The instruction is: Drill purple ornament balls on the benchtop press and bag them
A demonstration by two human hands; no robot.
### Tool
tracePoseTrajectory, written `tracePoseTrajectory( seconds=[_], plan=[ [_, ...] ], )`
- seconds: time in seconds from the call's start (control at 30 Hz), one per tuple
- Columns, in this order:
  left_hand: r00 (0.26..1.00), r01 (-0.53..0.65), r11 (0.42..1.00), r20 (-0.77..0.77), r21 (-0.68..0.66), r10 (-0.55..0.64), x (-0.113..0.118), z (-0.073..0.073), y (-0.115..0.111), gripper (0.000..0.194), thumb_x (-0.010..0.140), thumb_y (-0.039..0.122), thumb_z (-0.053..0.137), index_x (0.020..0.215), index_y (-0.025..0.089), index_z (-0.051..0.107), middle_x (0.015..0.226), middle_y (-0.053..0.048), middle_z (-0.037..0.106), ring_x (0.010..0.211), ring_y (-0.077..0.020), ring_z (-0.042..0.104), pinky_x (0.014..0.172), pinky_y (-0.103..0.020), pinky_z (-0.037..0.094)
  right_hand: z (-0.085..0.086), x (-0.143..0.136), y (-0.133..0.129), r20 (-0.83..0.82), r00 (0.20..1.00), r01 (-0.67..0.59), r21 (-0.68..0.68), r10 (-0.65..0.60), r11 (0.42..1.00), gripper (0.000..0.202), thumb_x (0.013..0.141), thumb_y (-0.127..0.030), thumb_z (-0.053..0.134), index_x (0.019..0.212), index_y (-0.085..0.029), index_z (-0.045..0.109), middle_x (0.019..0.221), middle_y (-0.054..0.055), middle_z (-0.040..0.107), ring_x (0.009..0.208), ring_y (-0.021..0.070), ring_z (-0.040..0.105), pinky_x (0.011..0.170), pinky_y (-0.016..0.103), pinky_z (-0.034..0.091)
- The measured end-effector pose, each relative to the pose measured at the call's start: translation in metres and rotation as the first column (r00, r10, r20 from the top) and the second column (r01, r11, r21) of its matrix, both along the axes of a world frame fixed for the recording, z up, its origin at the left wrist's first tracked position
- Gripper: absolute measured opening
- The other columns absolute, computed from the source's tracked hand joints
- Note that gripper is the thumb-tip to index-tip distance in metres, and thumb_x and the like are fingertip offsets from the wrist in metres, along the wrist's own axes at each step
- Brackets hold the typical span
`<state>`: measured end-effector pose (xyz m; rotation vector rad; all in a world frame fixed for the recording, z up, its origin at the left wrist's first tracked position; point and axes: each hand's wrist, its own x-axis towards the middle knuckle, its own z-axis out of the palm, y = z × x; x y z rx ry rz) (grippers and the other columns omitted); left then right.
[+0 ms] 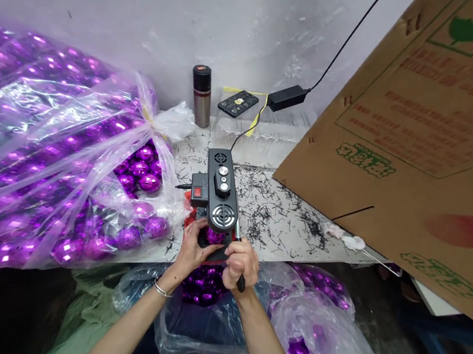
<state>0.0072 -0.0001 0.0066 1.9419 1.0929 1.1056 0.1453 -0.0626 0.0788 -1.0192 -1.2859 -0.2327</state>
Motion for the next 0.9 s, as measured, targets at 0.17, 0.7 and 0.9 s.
tracePoseTrajectory(
  seconds=[0.17,0.7,0.9],
  plan=[
    [1.0,0.004,1.0,-0.001,-0.017,-0.004,0.002,-0.002,0.0,0.066,0.082,0.051,0.1,0.134,0.024,0.069,0.131,-0.013,0.079,0.13,-0.0381,0.075,0.113,-0.057,0.058,-0.006,0.002,0.003,-0.023,0.999,-0.022,0.026,0.022,0.999,0.037,0.114,-0.027,0.042,0.079,-0.025,0.054,0.072,-0.003,0.059,0.06,0.0144,0.056,0.065,0.035,0.05],
    [0.992,0.092,0.982,-0.097,0.165,-0.077,-0.013,0.0,-0.034,0.062,0.096,0.036,0.087,0.15,0.025,0.058,0.142,-0.017,0.076,0.137,-0.0357,0.074,0.124,-0.064,0.055,0.068,0.003,0.0,-0.154,0.987,-0.068,-0.101,0.052,0.993,0.042,0.11,-0.016,0.054,0.069,-0.023,0.052,0.064,-0.004,0.052,0.061,0.0129,0.06,0.056,0.03,0.039],
    [0.99,0.044,0.933,-0.142,0.357,0.007,-0.059,0.036,-0.02,0.064,0.104,0.057,0.075,0.156,0.024,0.058,0.15,-0.021,0.072,0.138,-0.0361,0.073,0.115,-0.056,0.063,0.051,0.006,-0.002,-0.049,0.998,-0.052,-0.063,0.049,0.997,0.042,0.11,-0.021,0.055,0.068,-0.024,0.056,0.064,-0.003,0.058,0.058,0.0152,0.061,0.054,0.032,0.043]
  ],
)
